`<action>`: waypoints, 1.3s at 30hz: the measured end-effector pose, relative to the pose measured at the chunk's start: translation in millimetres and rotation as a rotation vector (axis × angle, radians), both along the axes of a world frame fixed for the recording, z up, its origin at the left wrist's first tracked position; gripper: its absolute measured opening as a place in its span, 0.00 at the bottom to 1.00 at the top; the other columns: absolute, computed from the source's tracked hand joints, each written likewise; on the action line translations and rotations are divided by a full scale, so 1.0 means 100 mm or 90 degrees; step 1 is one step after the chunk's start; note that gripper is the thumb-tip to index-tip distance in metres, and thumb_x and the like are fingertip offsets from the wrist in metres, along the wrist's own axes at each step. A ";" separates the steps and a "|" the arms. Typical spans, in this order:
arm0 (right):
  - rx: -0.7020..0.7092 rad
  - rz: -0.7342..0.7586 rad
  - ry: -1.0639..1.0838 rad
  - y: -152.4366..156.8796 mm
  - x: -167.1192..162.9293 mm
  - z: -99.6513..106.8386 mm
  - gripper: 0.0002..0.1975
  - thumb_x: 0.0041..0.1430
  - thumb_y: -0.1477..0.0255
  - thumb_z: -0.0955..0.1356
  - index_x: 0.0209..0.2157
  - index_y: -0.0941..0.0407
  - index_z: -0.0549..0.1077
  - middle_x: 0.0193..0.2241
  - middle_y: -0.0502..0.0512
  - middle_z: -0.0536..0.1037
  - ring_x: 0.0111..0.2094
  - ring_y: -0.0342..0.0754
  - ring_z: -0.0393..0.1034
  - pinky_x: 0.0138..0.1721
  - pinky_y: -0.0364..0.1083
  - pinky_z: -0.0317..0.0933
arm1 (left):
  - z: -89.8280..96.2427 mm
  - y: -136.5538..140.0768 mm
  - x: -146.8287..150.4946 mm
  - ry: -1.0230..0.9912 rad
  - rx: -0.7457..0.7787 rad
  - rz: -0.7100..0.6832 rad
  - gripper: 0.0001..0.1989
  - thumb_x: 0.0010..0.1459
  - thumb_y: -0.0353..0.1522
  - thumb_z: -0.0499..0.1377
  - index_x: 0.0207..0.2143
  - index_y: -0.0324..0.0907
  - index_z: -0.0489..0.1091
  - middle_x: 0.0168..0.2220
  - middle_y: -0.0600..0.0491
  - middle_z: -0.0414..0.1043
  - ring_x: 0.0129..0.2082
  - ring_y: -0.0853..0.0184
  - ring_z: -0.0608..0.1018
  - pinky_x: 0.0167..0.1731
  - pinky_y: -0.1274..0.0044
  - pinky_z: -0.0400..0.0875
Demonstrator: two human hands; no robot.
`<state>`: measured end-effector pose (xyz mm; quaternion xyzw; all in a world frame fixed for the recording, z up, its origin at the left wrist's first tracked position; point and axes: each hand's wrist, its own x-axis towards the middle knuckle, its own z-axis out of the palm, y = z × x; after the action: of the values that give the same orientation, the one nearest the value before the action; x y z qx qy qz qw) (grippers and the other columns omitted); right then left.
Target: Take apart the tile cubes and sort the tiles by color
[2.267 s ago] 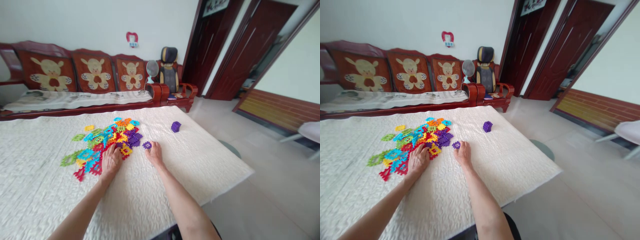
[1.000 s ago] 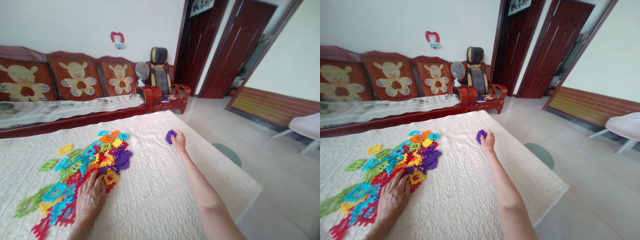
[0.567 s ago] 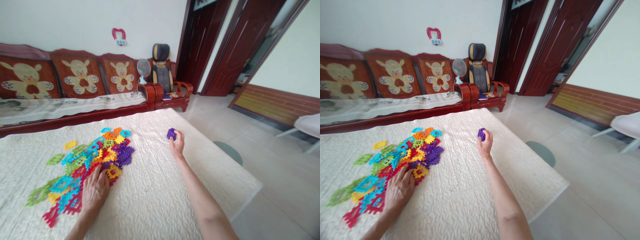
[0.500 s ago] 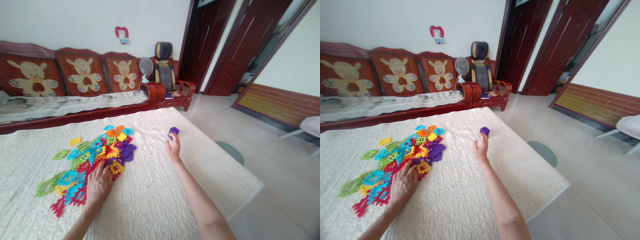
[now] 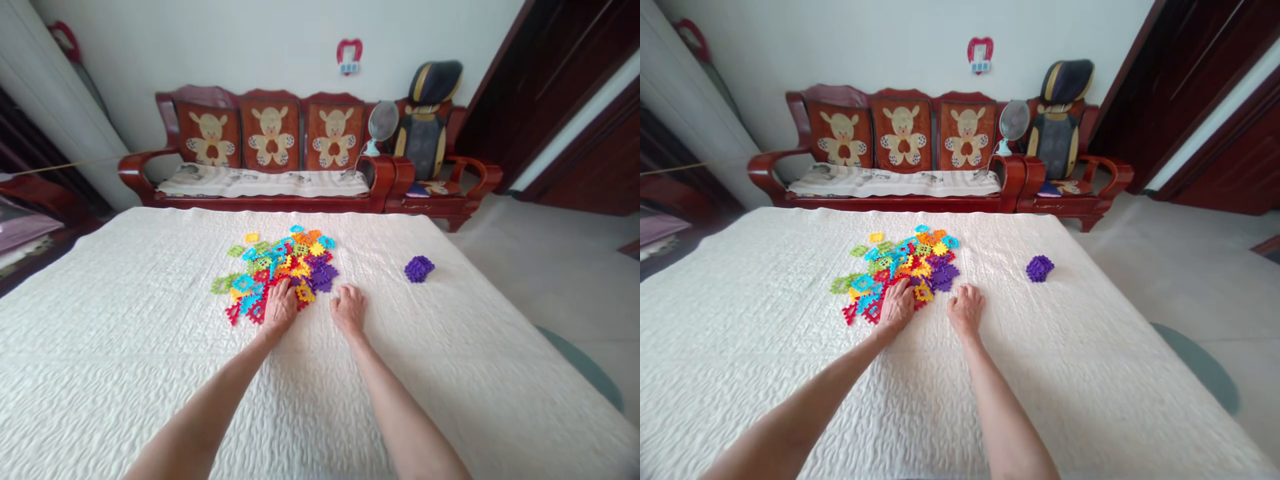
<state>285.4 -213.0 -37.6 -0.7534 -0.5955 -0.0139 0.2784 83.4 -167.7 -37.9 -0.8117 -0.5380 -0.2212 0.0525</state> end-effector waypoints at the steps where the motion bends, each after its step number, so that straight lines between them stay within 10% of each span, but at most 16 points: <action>1: -0.001 -0.003 0.002 0.00 0.00 0.00 0.15 0.59 0.74 0.64 0.47 0.57 0.74 0.53 0.63 0.73 0.56 0.57 0.62 0.54 0.55 0.52 | 0.00 0.00 0.00 -0.005 -0.004 -0.004 0.16 0.66 0.31 0.49 0.48 0.43 0.75 0.59 0.44 0.69 0.55 0.56 0.72 0.55 0.62 0.66; 25: 0.017 -0.017 -0.053 0.06 0.01 -0.04 0.14 0.58 0.74 0.65 0.44 0.57 0.75 0.52 0.61 0.75 0.53 0.57 0.64 0.49 0.53 0.52 | 0.07 -0.31 -0.29 -0.015 -0.110 -0.046 0.21 0.63 0.25 0.50 0.53 0.45 0.75 0.61 0.47 0.69 0.63 0.54 0.66 0.60 0.58 0.63; 39: 0.032 -0.019 -0.072 0.07 0.03 -0.07 0.14 0.57 0.73 0.64 0.44 0.57 0.75 0.50 0.61 0.76 0.52 0.57 0.65 0.47 0.53 0.52 | 0.27 0.12 -0.27 -0.095 -0.129 0.096 0.17 0.65 0.29 0.51 0.51 0.43 0.74 0.58 0.43 0.69 0.62 0.51 0.66 0.57 0.58 0.65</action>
<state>288.3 -205.9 -44.8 -0.7531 -0.5984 -0.0753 0.2628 56.3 -156.2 -11.3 -0.7513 -0.6194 -0.2211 -0.0534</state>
